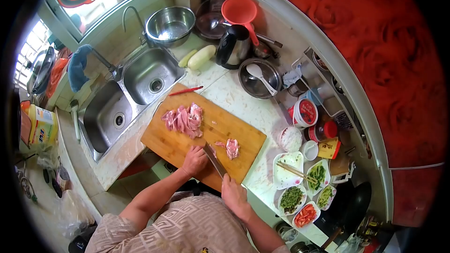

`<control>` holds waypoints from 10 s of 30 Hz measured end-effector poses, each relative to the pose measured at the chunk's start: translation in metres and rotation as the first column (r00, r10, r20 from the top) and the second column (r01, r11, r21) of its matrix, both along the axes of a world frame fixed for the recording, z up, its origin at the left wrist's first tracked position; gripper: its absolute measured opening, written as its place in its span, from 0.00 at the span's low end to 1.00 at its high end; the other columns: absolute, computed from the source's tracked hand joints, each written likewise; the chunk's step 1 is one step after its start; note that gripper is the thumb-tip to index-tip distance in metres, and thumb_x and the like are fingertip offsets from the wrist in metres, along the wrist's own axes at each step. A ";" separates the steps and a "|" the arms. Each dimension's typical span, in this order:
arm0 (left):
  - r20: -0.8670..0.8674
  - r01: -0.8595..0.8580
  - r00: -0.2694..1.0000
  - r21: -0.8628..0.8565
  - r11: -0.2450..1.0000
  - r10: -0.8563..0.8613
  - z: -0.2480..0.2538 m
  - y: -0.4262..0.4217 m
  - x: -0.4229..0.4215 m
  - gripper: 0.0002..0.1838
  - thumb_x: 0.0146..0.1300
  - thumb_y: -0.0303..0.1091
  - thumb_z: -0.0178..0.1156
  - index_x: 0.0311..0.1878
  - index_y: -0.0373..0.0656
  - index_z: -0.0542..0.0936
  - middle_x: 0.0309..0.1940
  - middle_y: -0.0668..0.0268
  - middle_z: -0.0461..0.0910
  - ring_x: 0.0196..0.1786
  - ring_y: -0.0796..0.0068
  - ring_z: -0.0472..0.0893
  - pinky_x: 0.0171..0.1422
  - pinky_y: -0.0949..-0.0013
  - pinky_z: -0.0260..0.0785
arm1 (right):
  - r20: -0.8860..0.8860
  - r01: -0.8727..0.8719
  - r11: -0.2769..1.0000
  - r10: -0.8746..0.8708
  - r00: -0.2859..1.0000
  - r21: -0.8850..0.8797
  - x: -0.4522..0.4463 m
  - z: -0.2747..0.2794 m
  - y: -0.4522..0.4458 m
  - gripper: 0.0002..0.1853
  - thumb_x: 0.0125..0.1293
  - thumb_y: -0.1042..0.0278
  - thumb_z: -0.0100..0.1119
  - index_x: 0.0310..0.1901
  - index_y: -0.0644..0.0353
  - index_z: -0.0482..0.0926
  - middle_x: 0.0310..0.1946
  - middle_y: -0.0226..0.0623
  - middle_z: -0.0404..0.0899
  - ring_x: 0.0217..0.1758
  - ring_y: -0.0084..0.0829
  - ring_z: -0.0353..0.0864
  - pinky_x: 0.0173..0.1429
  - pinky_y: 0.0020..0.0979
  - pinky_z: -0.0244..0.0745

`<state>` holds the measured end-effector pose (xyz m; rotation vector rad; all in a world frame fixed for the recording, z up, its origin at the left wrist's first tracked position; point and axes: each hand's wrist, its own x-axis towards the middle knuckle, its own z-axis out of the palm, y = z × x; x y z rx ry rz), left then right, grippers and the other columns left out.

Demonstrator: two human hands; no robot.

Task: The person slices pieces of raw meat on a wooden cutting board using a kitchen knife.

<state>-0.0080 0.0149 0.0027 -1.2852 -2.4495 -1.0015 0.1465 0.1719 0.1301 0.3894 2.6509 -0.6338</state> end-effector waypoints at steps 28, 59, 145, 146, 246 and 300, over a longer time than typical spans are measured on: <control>0.006 0.008 1.000 0.069 0.998 -0.008 0.007 -0.004 -0.003 0.08 0.56 0.27 0.65 0.40 0.46 0.86 0.48 0.65 0.85 0.53 0.66 0.82 0.58 0.61 0.69 | 0.006 0.178 0.981 -0.178 0.984 -0.073 -0.019 -0.018 0.011 0.14 0.78 0.59 0.51 0.49 0.65 0.74 0.37 0.59 0.84 0.42 0.64 0.83 0.46 0.61 0.76; 0.008 0.054 0.999 -0.044 0.998 -0.054 0.007 -0.013 0.002 0.12 0.61 0.31 0.62 0.46 0.42 0.86 0.52 0.65 0.85 0.53 0.67 0.81 0.60 0.62 0.69 | -0.028 -0.005 0.999 0.004 1.000 -0.047 -0.029 -0.024 -0.002 0.15 0.76 0.62 0.52 0.54 0.64 0.72 0.42 0.58 0.84 0.41 0.62 0.85 0.47 0.60 0.78; 0.014 0.105 0.994 -0.079 0.991 -0.104 0.009 -0.023 0.004 0.10 0.54 0.29 0.66 0.41 0.46 0.86 0.46 0.69 0.85 0.53 0.67 0.82 0.58 0.63 0.70 | 0.056 -0.047 0.996 0.051 0.997 -0.074 -0.013 -0.020 -0.003 0.10 0.74 0.66 0.51 0.49 0.64 0.72 0.39 0.56 0.85 0.40 0.59 0.86 0.44 0.59 0.80; 0.001 0.108 0.994 -0.073 0.992 -0.108 0.009 -0.021 0.003 0.10 0.55 0.29 0.65 0.42 0.46 0.86 0.46 0.70 0.85 0.54 0.68 0.82 0.58 0.63 0.70 | 0.062 -0.050 0.996 0.054 0.997 -0.069 -0.017 -0.020 0.000 0.10 0.74 0.66 0.51 0.49 0.64 0.72 0.38 0.57 0.85 0.40 0.59 0.86 0.44 0.59 0.80; 0.033 0.041 0.999 -0.066 0.997 -0.039 0.005 -0.039 0.007 0.19 0.55 0.27 0.67 0.52 0.45 0.86 0.50 0.65 0.84 0.55 0.62 0.81 0.54 0.60 0.71 | 0.047 -0.123 0.992 0.124 0.991 -0.025 -0.014 -0.005 -0.004 0.08 0.73 0.66 0.52 0.46 0.62 0.73 0.34 0.56 0.85 0.39 0.60 0.87 0.42 0.59 0.81; 0.002 0.083 0.997 -0.062 0.995 -0.083 0.010 -0.044 0.006 0.14 0.58 0.31 0.64 0.48 0.44 0.86 0.53 0.66 0.84 0.58 0.66 0.81 0.58 0.63 0.71 | 0.063 -0.137 0.982 0.146 0.987 -0.132 -0.046 -0.030 0.006 0.12 0.73 0.64 0.51 0.47 0.65 0.74 0.34 0.56 0.84 0.39 0.64 0.84 0.44 0.61 0.77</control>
